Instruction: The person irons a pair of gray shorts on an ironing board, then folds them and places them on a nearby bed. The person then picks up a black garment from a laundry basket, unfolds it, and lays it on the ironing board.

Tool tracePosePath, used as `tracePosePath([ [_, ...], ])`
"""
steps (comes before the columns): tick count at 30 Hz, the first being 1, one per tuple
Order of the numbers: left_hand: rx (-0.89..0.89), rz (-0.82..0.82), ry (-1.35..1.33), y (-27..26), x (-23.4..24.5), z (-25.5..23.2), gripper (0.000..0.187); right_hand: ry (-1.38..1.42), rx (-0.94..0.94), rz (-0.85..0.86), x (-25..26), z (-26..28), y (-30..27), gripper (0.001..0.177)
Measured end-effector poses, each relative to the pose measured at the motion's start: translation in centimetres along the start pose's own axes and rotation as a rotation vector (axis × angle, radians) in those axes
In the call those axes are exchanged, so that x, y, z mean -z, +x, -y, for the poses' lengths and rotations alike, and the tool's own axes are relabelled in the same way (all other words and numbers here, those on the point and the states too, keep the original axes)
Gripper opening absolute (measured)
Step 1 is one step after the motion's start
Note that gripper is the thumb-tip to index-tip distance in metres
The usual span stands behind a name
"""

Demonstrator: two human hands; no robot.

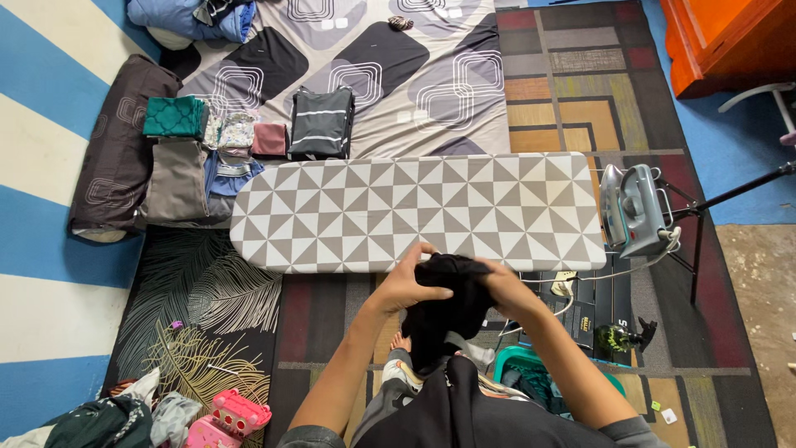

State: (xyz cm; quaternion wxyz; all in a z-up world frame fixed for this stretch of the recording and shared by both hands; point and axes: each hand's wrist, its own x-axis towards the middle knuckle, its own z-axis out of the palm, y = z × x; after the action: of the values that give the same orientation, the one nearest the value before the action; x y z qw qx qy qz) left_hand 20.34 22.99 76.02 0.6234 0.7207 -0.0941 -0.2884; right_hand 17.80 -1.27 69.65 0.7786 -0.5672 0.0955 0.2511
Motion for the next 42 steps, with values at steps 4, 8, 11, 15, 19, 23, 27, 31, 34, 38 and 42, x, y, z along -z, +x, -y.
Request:
tracePosePath([
  [4,0.170,-0.219,0.617,1.2,0.6,3.7,0.032,0.392,-0.046,0.064,-0.3,2.1,-1.1,0.041],
  [8,0.217,-0.196,-0.061,3.3,-0.1,8.7,0.033,-0.086,0.065,0.151,-1.4,3.6,-2.3,0.054],
  [11,0.283,-0.197,-0.144,3.8,0.0,9.3,0.030,-0.840,0.134,-0.046,-1.4,3.0,-2.0,0.074],
  [15,0.313,0.019,-0.673,2.6,-0.6,6.4,0.035,-1.132,0.248,-0.186,0.0,0.4,-0.3,0.042],
  [19,0.170,0.070,-0.041,1.3,0.1,3.7,0.055,-0.055,-0.057,-0.078,2.0,0.3,0.4,0.038],
  [23,0.370,-0.149,0.756,2.5,0.7,5.3,0.036,0.110,-0.159,-0.009,0.5,2.1,-1.2,0.046],
  [27,0.310,-0.115,-0.068,3.6,1.3,8.8,0.032,-0.211,0.035,0.111,-1.8,2.3,-2.0,0.058],
  [31,0.385,-0.038,-0.525,3.4,0.9,8.3,0.034,-1.163,0.045,-0.091,-1.6,0.1,-0.6,0.079],
  [34,0.395,0.101,-0.670,2.2,0.7,6.4,0.039,-1.042,0.343,-0.134,-0.7,-1.6,0.9,0.034],
  [38,0.207,0.257,-0.146,1.5,2.2,6.0,0.051,0.024,-0.111,-0.096,0.8,0.0,0.7,0.042],
  [42,0.252,0.072,0.244,2.5,2.4,9.3,0.039,0.005,-0.167,0.052,-1.7,2.5,-1.5,0.046],
])
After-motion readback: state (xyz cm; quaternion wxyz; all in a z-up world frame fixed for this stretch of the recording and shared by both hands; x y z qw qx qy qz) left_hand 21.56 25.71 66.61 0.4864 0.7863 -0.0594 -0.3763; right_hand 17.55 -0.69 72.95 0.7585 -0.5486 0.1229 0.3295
